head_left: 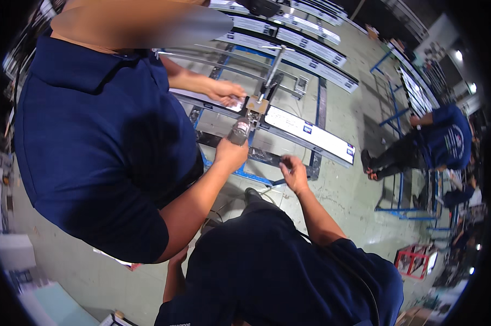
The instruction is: Assembling aluminum frame profiles using brackets and a pneumatic drill.
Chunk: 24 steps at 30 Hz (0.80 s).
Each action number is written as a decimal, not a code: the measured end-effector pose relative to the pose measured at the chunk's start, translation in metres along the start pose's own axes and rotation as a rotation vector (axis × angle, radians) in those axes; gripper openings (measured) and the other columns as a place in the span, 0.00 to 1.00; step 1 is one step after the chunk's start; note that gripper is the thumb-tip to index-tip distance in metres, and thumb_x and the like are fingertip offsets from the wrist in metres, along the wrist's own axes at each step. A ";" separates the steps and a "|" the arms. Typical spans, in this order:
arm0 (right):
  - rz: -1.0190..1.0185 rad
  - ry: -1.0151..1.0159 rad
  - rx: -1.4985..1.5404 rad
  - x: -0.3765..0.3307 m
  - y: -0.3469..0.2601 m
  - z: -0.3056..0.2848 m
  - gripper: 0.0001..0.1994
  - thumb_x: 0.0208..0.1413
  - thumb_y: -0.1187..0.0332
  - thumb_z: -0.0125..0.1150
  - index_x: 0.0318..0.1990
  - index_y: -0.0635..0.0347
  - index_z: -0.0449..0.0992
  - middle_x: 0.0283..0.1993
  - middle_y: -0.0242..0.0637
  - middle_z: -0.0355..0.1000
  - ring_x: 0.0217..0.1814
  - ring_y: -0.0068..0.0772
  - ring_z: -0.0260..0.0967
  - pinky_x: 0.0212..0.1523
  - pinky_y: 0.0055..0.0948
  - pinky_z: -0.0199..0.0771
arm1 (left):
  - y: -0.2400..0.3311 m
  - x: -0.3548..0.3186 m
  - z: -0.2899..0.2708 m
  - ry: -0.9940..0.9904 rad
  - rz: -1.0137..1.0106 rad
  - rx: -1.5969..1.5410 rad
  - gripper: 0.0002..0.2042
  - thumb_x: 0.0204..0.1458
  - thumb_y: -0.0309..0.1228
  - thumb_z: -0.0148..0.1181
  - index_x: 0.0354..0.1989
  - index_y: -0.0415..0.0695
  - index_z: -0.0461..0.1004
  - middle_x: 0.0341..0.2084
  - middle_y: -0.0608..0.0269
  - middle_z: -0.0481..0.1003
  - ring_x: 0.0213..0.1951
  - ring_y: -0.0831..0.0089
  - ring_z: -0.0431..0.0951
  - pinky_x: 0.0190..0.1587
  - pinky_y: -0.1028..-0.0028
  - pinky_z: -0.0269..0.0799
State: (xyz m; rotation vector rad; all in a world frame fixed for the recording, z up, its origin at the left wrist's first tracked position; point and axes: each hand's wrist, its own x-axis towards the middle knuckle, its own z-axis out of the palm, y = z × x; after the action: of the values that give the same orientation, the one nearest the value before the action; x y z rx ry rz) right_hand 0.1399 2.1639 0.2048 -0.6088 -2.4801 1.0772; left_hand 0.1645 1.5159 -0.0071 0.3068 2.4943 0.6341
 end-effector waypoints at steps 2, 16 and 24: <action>-0.143 -0.014 -0.046 0.064 -0.008 -0.003 0.18 0.60 0.64 0.74 0.54 0.59 0.81 0.49 0.49 0.80 0.52 0.53 0.79 0.56 0.45 0.79 | 0.023 -0.017 0.001 -0.068 -0.208 0.020 0.25 0.63 0.51 0.62 0.53 0.40 0.85 0.51 0.41 0.85 0.53 0.44 0.85 0.58 0.54 0.81; -0.327 -0.259 0.124 0.254 0.031 0.033 0.37 0.55 0.50 0.80 0.68 0.54 0.74 0.65 0.48 0.77 0.67 0.54 0.75 0.68 0.46 0.74 | 0.201 -0.047 0.144 -0.001 -0.528 -0.291 0.23 0.61 0.43 0.62 0.58 0.40 0.82 0.46 0.41 0.86 0.51 0.46 0.86 0.57 0.54 0.81; -0.380 -0.215 -0.044 0.245 0.019 0.024 0.41 0.55 0.47 0.79 0.73 0.47 0.69 0.66 0.46 0.78 0.68 0.54 0.73 0.70 0.48 0.72 | 0.238 -0.068 0.175 0.021 -0.503 -0.335 0.22 0.62 0.42 0.61 0.58 0.41 0.82 0.49 0.44 0.86 0.53 0.46 0.86 0.56 0.54 0.80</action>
State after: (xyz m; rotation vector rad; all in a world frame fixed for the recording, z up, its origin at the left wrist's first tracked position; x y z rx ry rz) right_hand -0.0725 2.2888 0.2134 -0.0236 -2.6585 0.9813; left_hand 0.3374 1.7637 0.0120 -0.4396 2.2963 0.8164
